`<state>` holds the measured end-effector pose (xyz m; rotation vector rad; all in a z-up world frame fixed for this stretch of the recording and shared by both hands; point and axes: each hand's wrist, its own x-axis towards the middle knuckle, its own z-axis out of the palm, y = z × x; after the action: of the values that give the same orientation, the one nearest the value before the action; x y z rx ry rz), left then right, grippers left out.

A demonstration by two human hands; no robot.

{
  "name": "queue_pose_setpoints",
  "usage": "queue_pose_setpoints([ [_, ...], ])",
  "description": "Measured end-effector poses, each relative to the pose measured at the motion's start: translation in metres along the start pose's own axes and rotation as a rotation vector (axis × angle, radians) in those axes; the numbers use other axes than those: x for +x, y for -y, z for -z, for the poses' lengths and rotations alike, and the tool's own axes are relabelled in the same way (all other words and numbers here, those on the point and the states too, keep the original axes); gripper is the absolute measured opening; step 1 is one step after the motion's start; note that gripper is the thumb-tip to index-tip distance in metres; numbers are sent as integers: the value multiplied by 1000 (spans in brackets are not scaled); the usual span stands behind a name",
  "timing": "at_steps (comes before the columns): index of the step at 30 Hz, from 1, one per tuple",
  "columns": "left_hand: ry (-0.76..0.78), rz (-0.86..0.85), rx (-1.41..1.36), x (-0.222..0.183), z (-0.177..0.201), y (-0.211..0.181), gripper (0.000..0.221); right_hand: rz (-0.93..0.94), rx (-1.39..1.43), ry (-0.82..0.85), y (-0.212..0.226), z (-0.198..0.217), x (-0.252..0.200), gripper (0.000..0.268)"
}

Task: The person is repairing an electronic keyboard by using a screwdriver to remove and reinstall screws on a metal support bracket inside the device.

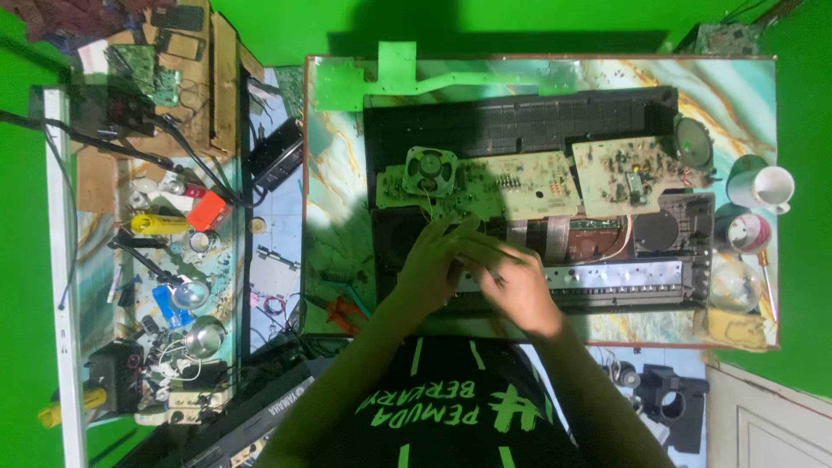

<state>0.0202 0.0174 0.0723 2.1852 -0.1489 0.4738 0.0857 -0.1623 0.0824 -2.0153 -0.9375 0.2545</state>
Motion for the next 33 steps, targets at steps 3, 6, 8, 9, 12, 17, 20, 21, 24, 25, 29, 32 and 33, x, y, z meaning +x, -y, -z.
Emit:
queue_pose_setpoints([
  [3, -71, 255, -77, -9, -14, -13, 40, -26, -81, -127, -20, -11, -20, 18],
  [6, -121, 207, 38, -13, -20, -12, 35, -19, -232, -107, -48, -24, -31, 10],
  [8, -162, 107, 113, -13, -19, -10, 35, 130, -284, -54, -59, -27, -34, 22],
  [9, -178, 95, 113, -15, -19, -10, 34, 149, -249, -47, -63, -27, -31, 28],
  [12, -180, 143, 92, -17, -23, -13, 37, 155, -156, 4, -53, -18, -25, 39],
  [17, -222, 161, 80, -14, -30, -19, 45, 287, -118, -158, 3, 5, 0, 36],
  [20, -240, 186, 86, -25, -40, -20, 46, 214, -41, -180, 26, 11, 7, 26],
  [21, -261, 181, 21, -27, -42, -19, 49, 128, -22, -145, 31, 12, 8, 27],
  [24, -314, -5, 49, -27, -47, -13, 48, 16, 54, -47, 29, 21, 10, 29],
  [25, -322, -86, 96, -29, -46, -13, 46, 66, 105, -12, 26, 24, 8, 29],
  [29, 23, 366, -65, -23, -38, -15, 48, 295, 59, 27, 9, 30, 7, 32],
  [32, -153, 173, 72, -20, -36, -22, 47, 258, 13, -9, 1, 25, 9, 22],
  [33, -220, 218, 56, -20, -39, -24, 44, 246, 2, -42, 0, 23, 9, 23],
])
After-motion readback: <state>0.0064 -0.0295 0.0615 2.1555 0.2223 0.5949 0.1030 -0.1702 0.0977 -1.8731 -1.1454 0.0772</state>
